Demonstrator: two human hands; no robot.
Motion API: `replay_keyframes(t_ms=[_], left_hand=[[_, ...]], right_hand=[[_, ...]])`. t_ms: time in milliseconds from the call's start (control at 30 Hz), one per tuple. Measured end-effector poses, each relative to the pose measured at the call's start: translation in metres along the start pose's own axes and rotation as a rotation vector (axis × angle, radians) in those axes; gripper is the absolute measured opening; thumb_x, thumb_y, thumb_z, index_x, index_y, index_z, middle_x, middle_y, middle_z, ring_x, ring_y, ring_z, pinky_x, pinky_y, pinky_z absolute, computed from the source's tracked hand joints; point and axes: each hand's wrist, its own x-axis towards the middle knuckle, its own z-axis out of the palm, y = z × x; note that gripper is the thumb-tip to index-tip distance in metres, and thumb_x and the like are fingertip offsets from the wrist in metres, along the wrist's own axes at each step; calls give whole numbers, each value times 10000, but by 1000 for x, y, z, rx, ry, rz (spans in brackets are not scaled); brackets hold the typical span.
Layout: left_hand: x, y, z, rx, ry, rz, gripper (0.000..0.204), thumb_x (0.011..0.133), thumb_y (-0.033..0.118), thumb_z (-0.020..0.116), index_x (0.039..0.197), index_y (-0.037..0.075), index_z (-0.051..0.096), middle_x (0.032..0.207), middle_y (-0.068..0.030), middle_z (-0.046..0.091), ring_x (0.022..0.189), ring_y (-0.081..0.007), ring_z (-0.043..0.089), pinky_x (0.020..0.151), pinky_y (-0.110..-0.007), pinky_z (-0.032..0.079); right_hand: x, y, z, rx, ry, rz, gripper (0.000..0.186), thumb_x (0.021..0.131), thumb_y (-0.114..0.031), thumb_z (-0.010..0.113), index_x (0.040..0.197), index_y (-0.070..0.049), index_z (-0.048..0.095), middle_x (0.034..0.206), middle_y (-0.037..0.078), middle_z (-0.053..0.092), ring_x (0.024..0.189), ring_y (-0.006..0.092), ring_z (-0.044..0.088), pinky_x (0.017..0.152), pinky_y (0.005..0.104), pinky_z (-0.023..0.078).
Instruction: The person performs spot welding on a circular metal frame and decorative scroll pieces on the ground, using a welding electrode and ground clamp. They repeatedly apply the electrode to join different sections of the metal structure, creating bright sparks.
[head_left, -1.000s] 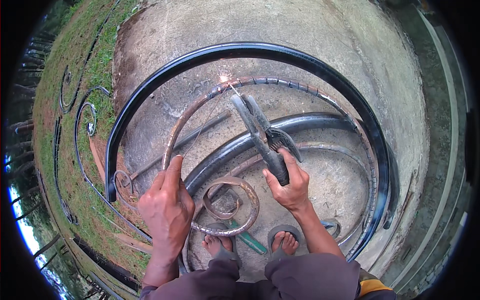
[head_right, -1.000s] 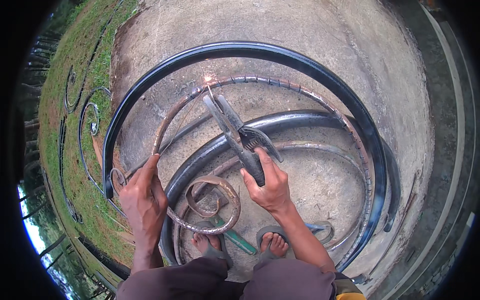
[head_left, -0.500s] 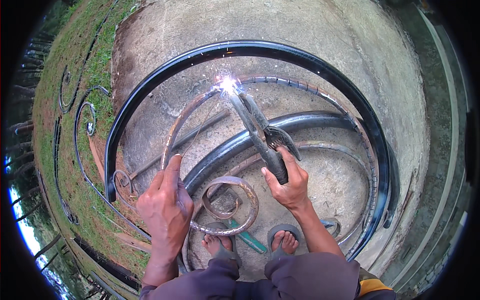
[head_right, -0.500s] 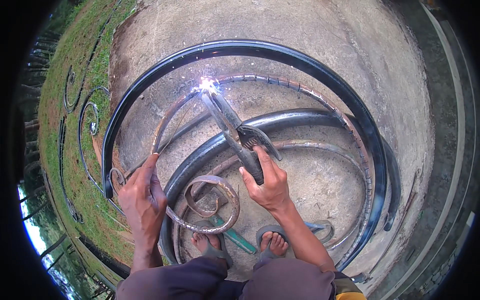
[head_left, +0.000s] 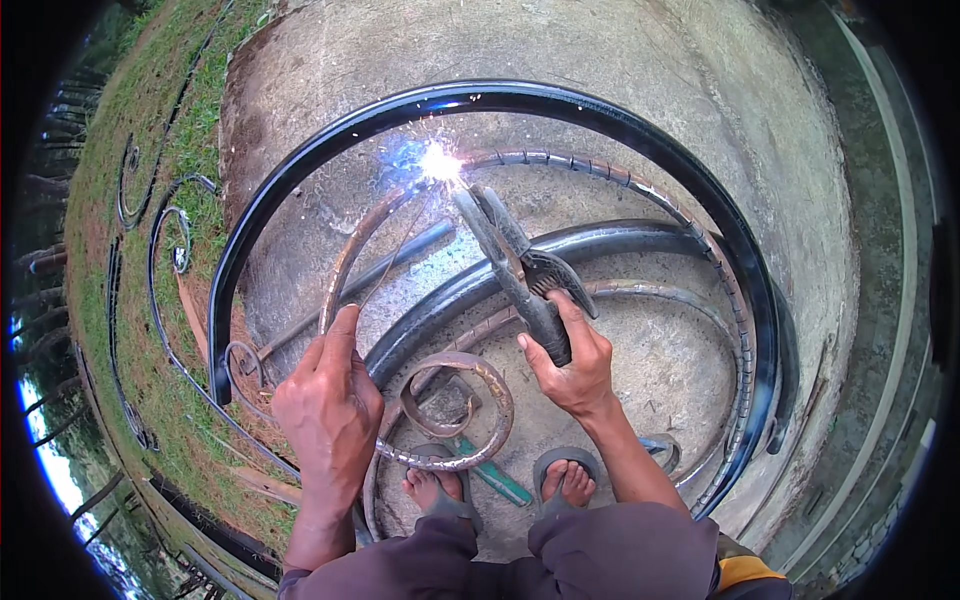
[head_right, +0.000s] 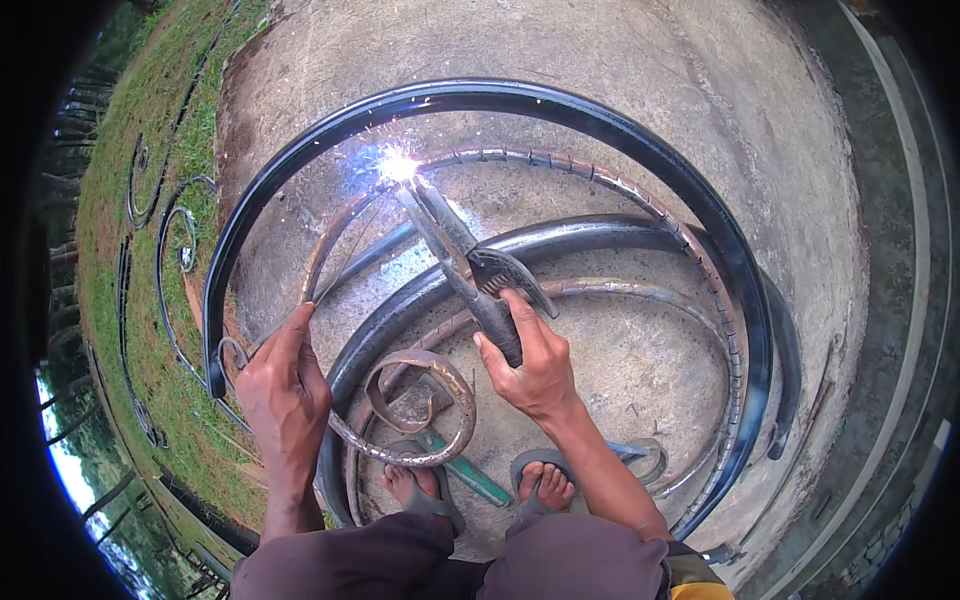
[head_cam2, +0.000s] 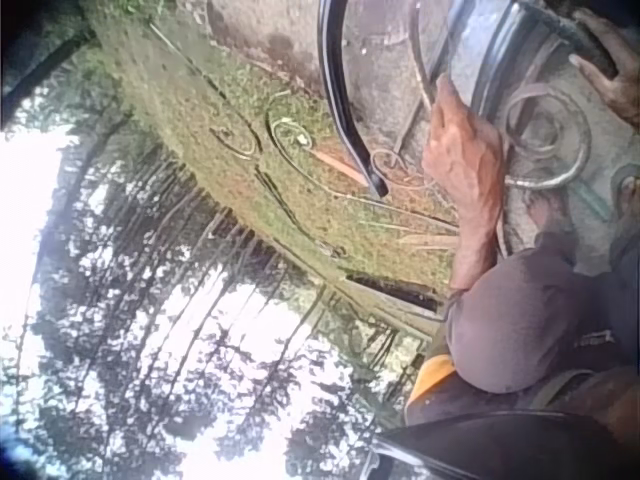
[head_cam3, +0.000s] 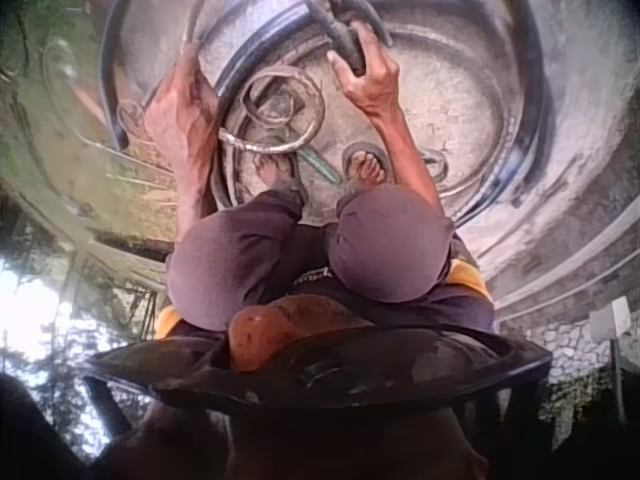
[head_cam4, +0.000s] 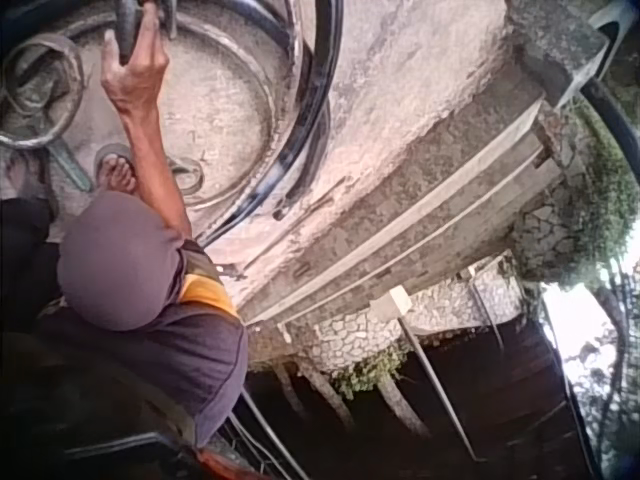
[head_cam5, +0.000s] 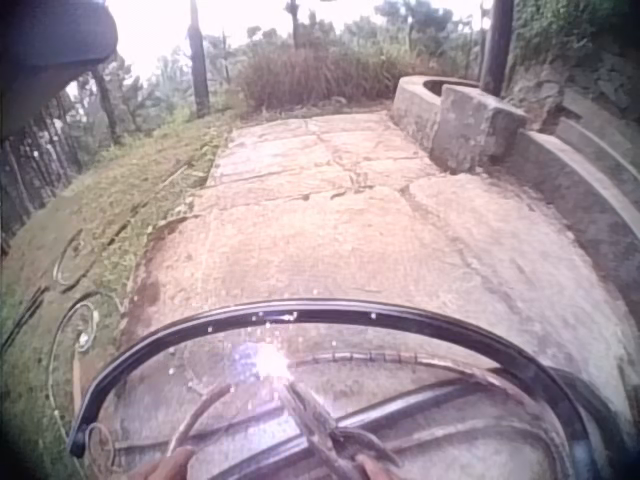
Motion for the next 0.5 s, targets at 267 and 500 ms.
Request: replay_keyframes(t_ms=[267,500], left_hand=[[1,-1,1,15,-1,-17,397,832,8,626,1217,90,674,847,-140,684,656,-341,652,571,-425,488],[1,0,-1,0,14,0,392,830,-3,620,1210,76,676,834,-151,680,656,-344,651,574,-430,488]], right_hand=[[-4,0,1,27,47,30,604,794,-95,817,1308,58,541,1017,240,698,848,314,738,716,355,572],[-2,2,3,12,29,-4,581,823,-116,786,1306,78,528,1049,302,677,887,411,725,722,416,593]])
